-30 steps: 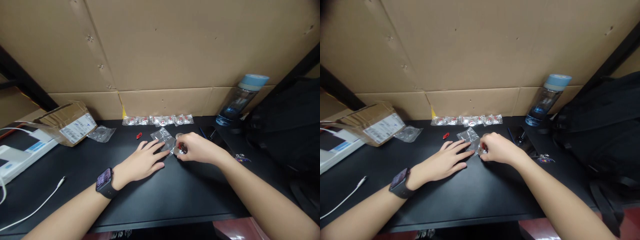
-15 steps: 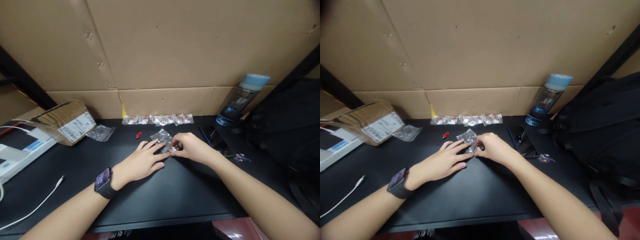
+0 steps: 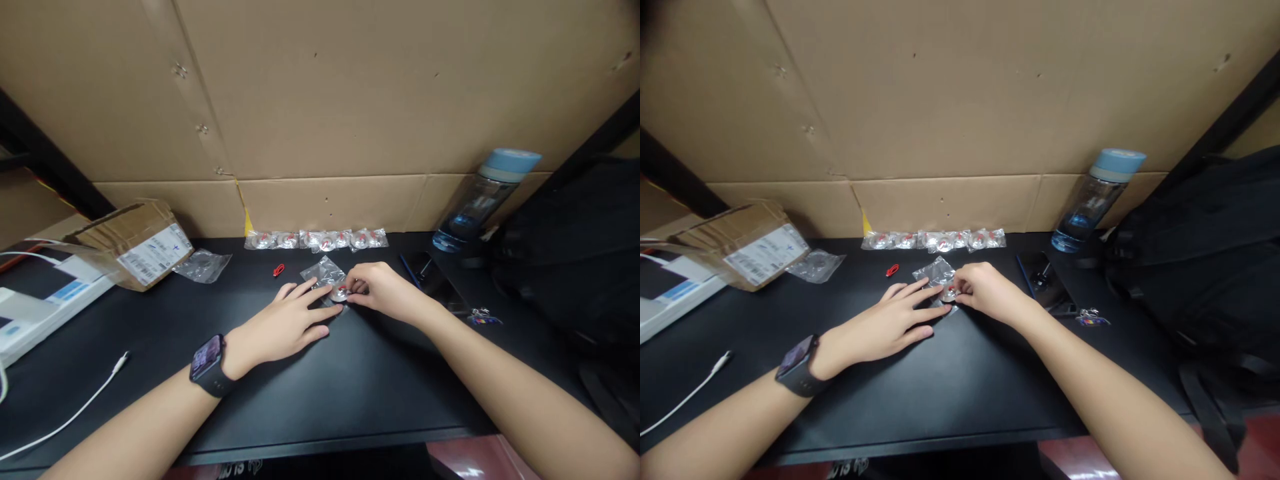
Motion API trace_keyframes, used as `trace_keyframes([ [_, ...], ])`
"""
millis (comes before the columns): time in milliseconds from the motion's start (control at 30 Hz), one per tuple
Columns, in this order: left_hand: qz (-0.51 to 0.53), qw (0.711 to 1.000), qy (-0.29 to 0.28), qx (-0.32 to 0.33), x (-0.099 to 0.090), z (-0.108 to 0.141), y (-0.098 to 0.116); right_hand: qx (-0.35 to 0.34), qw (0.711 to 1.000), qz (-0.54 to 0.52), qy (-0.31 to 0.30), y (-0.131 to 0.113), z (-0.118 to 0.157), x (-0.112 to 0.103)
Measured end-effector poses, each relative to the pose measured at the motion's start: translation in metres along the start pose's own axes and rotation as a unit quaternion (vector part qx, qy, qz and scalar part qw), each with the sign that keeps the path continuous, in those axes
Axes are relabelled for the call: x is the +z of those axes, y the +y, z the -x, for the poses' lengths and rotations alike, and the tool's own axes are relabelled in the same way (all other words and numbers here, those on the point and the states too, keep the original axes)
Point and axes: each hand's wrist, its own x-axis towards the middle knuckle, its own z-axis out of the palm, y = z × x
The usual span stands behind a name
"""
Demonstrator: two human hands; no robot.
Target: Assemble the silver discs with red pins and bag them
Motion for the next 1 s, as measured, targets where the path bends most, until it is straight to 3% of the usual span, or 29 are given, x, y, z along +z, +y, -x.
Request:
trace_keyframes([
  [633, 0.001, 1.000, 0.020, 0.000, -0.002, 0.001, 0.002, 0.039, 0.975, 0.158, 0.149, 0.006, -0.011, 0.034],
  [900, 0.022, 1.000, 0.020, -0.004, -0.004, 0.003, -0.008, 0.054, 0.952, 0.258, 0.156, 0.007, -0.026, 0.046],
  [1000, 0.021, 0.999, 0.025, -0.008, -0.009, 0.003, -0.009, 0.033, 0.965, 0.220, 0.137, 0.007, -0.023, 0.042],
])
